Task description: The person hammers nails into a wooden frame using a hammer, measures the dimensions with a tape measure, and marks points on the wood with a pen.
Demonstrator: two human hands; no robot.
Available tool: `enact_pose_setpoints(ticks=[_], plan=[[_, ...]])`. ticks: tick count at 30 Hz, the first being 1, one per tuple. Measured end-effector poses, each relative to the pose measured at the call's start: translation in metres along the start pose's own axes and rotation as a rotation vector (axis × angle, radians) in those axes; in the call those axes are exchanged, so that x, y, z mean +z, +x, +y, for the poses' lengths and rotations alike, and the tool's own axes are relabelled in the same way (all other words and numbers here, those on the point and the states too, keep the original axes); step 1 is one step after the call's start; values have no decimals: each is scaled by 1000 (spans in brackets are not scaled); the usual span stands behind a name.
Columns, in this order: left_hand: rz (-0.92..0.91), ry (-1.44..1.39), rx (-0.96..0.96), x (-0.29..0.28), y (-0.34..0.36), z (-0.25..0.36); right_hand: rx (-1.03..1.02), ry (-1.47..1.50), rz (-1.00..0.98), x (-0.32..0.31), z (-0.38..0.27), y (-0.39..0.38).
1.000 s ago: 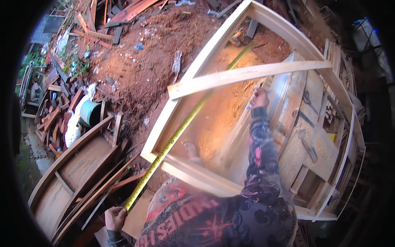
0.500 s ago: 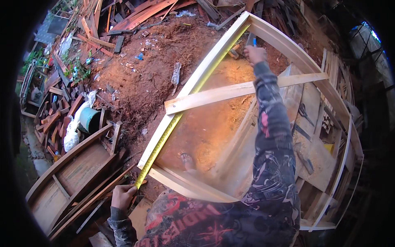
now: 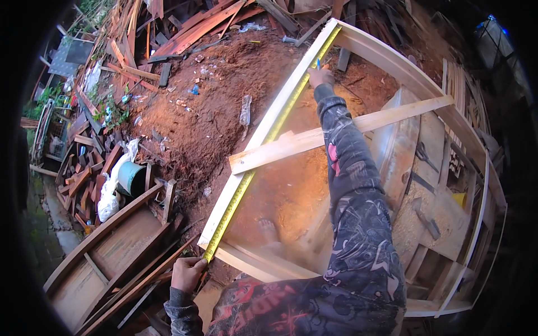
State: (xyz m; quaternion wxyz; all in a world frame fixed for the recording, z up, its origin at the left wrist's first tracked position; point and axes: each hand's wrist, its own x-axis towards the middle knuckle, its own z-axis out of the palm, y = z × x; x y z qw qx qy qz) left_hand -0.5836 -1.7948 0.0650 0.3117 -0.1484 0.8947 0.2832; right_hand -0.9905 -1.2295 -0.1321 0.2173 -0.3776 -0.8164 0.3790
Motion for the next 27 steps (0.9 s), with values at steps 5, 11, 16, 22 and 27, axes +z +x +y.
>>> enact_pose_setpoints(ticks=[5,11,16,22,27], plan=[[59,5,6,6,-3,-3,133,-42,10,-13,-21,-7],[33,33,-54,-3,-24,-27,206,44,-111,-29,-29,-17],[26,43,-87,-2,-27,-19,173,58,-140,-31,-28,-15],[43,37,-89,0,-31,-15,173,129,-145,-14,-19,-8],[29,47,-78,-1,-26,-9,125,101,-59,-13,-5,9]])
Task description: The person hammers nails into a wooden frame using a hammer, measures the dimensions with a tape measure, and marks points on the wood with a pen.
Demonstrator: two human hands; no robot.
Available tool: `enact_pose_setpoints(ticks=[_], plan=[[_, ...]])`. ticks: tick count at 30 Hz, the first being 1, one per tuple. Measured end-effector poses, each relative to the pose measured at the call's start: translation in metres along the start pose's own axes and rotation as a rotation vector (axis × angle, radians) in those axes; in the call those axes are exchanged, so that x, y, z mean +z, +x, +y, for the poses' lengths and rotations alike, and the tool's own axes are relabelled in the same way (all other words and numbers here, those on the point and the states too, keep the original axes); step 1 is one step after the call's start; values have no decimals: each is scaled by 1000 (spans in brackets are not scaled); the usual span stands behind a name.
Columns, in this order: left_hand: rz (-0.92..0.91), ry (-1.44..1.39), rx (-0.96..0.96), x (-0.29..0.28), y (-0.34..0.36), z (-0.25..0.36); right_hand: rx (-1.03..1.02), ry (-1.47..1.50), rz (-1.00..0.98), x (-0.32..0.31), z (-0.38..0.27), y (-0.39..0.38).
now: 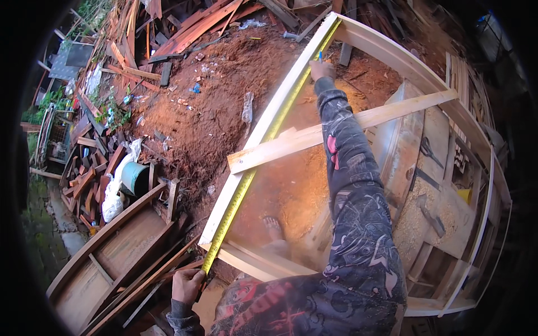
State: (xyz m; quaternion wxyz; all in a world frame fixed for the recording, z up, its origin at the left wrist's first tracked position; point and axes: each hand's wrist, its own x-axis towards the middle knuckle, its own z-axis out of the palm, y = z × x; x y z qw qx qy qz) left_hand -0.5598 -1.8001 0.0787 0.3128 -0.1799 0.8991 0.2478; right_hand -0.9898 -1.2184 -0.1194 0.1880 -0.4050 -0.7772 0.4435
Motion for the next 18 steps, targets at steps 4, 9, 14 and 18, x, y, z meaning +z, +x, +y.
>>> enact_pose_setpoints(ticks=[4,9,14,18], plan=[[-7,-51,-45,2,1,-8,-49,-28,-38,7,-10,-7],[-21,-91,139,9,12,-35,43,235,-146,-1,-25,-38],[-29,-42,231,-3,19,-29,134,265,-359,-37,3,44],[-75,-102,29,-4,7,-41,182,386,-384,2,-14,-4]])
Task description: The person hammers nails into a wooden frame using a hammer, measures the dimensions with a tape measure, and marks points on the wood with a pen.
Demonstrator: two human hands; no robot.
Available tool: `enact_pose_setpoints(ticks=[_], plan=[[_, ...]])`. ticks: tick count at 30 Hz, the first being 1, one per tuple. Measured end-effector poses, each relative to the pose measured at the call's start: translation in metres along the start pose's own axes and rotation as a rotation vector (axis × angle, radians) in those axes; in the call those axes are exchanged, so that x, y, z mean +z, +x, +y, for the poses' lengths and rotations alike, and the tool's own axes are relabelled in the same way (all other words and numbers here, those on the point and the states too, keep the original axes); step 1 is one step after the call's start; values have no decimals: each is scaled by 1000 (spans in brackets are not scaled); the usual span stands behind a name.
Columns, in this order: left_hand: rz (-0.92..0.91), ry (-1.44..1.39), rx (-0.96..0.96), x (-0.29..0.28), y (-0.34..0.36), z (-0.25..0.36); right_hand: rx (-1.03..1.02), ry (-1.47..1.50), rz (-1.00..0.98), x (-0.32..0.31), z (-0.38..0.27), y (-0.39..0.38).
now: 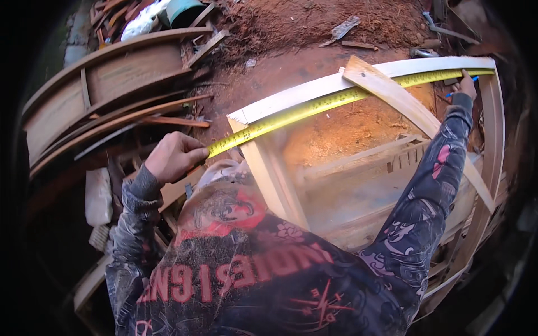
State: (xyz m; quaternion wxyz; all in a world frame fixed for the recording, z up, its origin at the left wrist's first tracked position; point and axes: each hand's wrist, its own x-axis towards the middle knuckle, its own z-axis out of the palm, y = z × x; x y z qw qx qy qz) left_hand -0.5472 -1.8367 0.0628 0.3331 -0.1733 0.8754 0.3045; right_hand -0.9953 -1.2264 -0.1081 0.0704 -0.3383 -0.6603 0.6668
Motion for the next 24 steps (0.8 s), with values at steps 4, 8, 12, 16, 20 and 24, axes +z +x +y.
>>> enact_pose_setpoints(ticks=[4,8,12,16,20,24], plan=[[-41,-32,34,-2,10,-2,37,19,-104,-27,-8,16],[-218,-120,1,-11,18,-7,19,-37,-54,-13,-9,-2],[-309,-84,-46,-20,26,-3,25,-27,-85,-17,-10,-6],[-372,-55,-89,-25,32,1,31,-24,-95,-23,-10,6],[-405,-128,-32,-23,38,-10,29,-13,-78,-23,-9,9],[-415,-129,-54,-21,39,-12,37,6,-99,-22,-8,3]])
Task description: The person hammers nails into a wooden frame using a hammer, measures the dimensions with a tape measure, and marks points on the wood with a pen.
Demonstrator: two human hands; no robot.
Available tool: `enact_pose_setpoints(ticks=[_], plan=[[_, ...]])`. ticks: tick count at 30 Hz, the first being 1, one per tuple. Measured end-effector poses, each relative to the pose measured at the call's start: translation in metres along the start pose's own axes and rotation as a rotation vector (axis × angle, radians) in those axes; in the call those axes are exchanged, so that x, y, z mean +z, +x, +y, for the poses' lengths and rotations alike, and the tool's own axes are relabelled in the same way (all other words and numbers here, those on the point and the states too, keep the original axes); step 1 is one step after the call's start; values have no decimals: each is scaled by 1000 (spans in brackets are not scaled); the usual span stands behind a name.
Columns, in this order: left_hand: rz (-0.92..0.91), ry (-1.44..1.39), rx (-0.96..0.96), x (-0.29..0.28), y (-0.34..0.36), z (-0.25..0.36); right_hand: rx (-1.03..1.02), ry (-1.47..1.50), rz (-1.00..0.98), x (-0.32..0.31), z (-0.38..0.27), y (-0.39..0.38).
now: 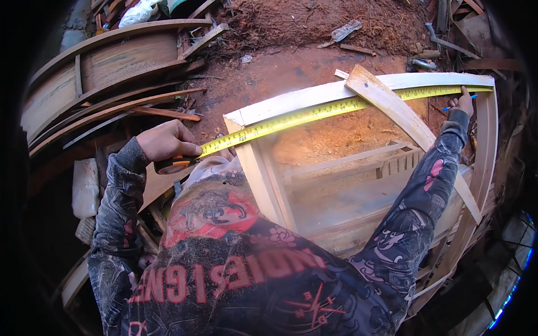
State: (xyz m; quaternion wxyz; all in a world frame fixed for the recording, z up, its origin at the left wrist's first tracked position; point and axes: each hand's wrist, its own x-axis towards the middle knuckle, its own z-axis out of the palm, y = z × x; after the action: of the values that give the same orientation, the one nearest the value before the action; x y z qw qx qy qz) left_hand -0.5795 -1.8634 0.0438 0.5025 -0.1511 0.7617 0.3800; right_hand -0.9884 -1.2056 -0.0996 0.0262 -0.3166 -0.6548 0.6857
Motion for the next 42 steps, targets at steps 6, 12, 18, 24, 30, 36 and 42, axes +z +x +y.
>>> enact_pose_setpoints(ticks=[6,12,18,24,30,36,42], plan=[[-26,34,-31,-4,0,2,-6,-7,6,0,0,-4],[-22,40,-22,-4,0,2,20,8,-8,-2,-1,-1],[-11,40,-20,-3,-2,3,0,13,21,-3,2,5],[-17,9,-16,-3,0,1,2,10,-5,-9,2,16],[-15,17,-6,-4,0,0,-13,1,-11,-7,2,14],[-40,38,-4,-6,1,1,-2,35,23,-7,3,17],[-39,40,-37,-7,-1,7,8,39,19,-11,3,24]])
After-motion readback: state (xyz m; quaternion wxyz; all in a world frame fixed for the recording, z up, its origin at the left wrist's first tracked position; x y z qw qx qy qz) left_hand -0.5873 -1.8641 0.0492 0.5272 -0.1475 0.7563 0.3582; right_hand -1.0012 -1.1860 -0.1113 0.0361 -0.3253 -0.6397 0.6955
